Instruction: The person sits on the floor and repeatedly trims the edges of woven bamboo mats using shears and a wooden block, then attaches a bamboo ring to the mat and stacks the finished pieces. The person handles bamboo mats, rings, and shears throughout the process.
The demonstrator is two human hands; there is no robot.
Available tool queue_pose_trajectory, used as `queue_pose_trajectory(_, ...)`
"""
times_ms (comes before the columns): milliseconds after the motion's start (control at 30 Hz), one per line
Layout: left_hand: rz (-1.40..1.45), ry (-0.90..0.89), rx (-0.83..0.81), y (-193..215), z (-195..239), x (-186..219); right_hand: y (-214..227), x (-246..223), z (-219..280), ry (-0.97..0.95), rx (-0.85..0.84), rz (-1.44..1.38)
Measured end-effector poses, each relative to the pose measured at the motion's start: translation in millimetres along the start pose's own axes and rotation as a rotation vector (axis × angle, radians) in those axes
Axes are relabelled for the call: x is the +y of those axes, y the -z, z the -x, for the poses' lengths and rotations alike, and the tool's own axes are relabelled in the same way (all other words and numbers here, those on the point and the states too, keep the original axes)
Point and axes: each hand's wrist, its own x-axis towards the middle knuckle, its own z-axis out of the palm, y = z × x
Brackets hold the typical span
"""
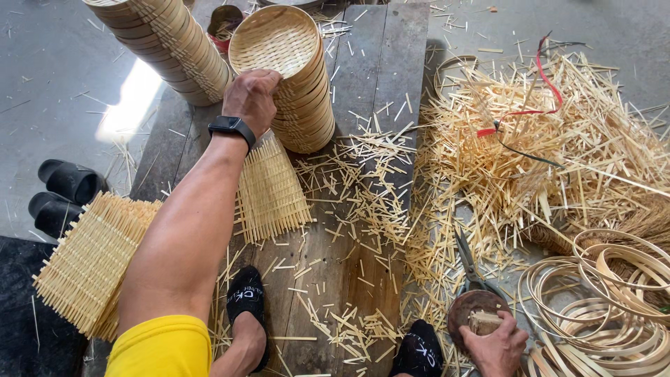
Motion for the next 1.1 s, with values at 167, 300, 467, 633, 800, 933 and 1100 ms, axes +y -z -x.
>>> queue_pose_trajectory(167,-0.131,-0.048,0.151,-9.4,-4.6,4.5,8.3,-3.1,1.5,0.036,0.049,0.004)
queue_pose_trajectory(300,0.037,-0.074,0.368,-35.4,56.0,74.5,35.1,-20.7,8.4,0.09,-0.002,-0.482)
queue_pose_trajectory(467,0.86,0.709,-0.686,-94.6,236.0,234.2,53.3,-68.3,50.3,0.301,-0.768,-1.572)
queue_pose_trajectory(633,1.472,1.409,-0.124,-139.8,322.0,245.7,42.7,-130.7,92.3,0.232,-0.877,-1.328)
queue_pose_trajectory(800,0.986,1.079,-0.307,-139.4,322.3,175.0,9.0,-161.3,117.8,0.287,-0.733,-0.798)
queue_pose_trajectory(933,0.359,1.011,-0.312,-144.6,245.3,117.2,-22.2,-150.4,113.9,0.174,-0.747,-0.738)
queue_pose_trajectory(1100,0.109,1.077,-0.4,-146.2,172.5,59.8,-47.0,-105.3,98.6,0.243,-0.762,-0.744)
